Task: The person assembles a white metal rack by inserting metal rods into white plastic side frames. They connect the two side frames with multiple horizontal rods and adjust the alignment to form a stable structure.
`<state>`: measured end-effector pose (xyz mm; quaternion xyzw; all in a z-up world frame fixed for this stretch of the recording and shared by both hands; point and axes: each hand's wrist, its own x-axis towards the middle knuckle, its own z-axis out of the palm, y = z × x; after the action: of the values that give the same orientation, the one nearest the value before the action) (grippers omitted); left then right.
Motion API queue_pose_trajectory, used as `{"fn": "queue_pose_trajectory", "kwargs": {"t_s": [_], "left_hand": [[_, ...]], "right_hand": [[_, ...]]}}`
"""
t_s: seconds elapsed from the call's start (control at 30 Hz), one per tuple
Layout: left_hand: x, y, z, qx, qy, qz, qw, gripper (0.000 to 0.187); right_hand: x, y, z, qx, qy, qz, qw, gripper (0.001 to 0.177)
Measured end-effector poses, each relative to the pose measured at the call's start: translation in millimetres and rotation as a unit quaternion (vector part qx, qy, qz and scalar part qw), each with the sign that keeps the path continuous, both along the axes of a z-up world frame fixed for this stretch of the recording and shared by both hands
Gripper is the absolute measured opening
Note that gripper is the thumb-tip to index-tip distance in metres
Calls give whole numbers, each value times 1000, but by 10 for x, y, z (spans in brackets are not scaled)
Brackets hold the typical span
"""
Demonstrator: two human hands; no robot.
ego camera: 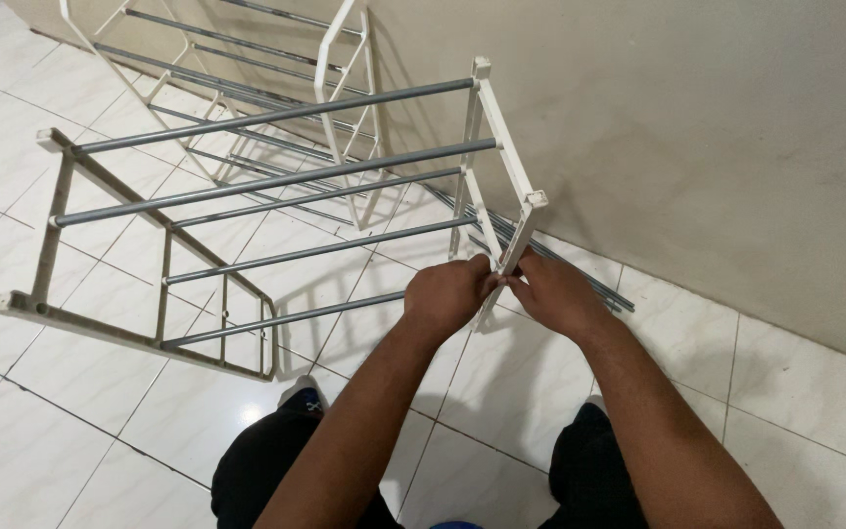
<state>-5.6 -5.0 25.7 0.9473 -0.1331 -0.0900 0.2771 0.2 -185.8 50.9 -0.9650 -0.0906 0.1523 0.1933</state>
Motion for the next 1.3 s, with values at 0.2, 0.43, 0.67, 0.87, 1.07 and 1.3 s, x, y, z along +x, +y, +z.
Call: {"fn": "queue_pose_trajectory", "kwargs": {"t_s": [0.2,0.43,0.67,0.87,1.07,1.3], "left_hand": [[9,-2,-10,31,10,4,999,41],[20,-5,-206,14,-75,-2,997,39],[-25,-3,-180,17,-59,12,998,40],[-47,-7,-152,1,-68,19,998,38],[-4,-8,-158,19,-47,13,999,41],[-31,-18,-116,41,-31,7,999,47]], "right_hand": [[8,-13,-19,7,-8,5,1000,30],[13,-26,-35,12,-20,15,1000,27],[3,33,-23,-12,-9,4,1000,29],[-7,28,-51,-43,-20,16,999,28],[16,28,-90,-47,3,0,999,31],[21,-14,-208,-37,-47,24,998,29]]}}
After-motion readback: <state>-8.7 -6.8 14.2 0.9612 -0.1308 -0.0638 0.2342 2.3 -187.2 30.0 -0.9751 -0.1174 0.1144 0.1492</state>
